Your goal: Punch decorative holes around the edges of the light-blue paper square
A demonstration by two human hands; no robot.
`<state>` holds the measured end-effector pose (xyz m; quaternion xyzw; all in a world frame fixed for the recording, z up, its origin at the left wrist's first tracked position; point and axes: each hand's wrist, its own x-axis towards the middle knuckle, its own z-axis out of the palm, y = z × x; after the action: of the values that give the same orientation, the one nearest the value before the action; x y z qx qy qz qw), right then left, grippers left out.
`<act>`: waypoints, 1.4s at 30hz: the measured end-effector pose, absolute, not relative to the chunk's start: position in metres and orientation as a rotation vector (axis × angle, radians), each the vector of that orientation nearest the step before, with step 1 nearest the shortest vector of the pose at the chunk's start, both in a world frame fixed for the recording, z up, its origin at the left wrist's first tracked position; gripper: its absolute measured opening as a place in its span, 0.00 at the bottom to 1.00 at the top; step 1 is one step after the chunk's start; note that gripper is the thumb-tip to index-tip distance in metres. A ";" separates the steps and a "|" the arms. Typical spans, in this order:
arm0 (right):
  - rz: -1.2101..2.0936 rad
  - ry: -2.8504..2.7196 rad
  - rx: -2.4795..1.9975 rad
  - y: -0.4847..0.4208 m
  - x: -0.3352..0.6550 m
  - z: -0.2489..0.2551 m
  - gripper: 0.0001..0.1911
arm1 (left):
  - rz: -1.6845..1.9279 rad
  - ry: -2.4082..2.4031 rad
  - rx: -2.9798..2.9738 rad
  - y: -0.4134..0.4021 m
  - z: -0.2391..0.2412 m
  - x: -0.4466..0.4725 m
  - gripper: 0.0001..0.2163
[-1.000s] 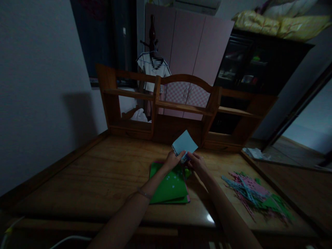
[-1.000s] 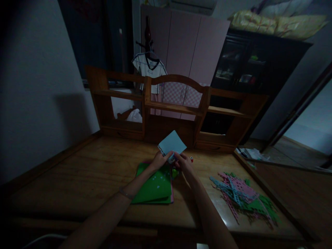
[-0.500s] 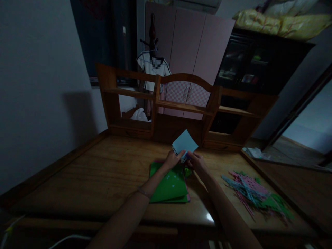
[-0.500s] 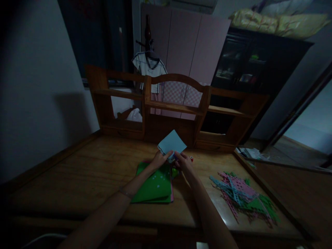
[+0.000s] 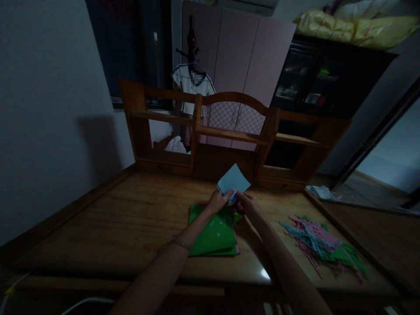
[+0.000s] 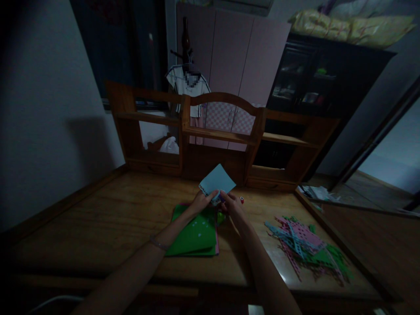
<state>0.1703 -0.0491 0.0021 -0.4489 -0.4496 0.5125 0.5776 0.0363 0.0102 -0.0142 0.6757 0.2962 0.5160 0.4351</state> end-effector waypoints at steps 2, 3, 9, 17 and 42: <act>1.195 -1.058 -1.036 -0.050 0.170 0.003 0.18 | 1.283 0.746 1.674 0.009 -0.013 0.036 0.17; 1.186 -1.055 -1.039 -0.051 0.169 0.003 0.18 | 1.285 0.750 1.673 0.009 -0.013 0.036 0.17; 1.174 -0.996 -1.066 -0.056 0.167 0.009 0.17 | 1.290 0.722 1.686 0.008 -0.014 0.039 0.18; 1.149 -1.029 -1.111 -0.053 0.171 0.005 0.18 | 1.299 0.707 1.653 0.007 -0.014 0.040 0.17; 0.865 -1.022 -1.138 -0.047 0.181 0.003 0.25 | 1.361 0.872 1.585 0.013 -0.019 0.038 0.16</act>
<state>0.1806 -0.0471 0.0029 -0.4985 -0.4476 0.3791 0.6383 0.0384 0.0134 -0.0191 0.6339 0.3487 0.5441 0.4250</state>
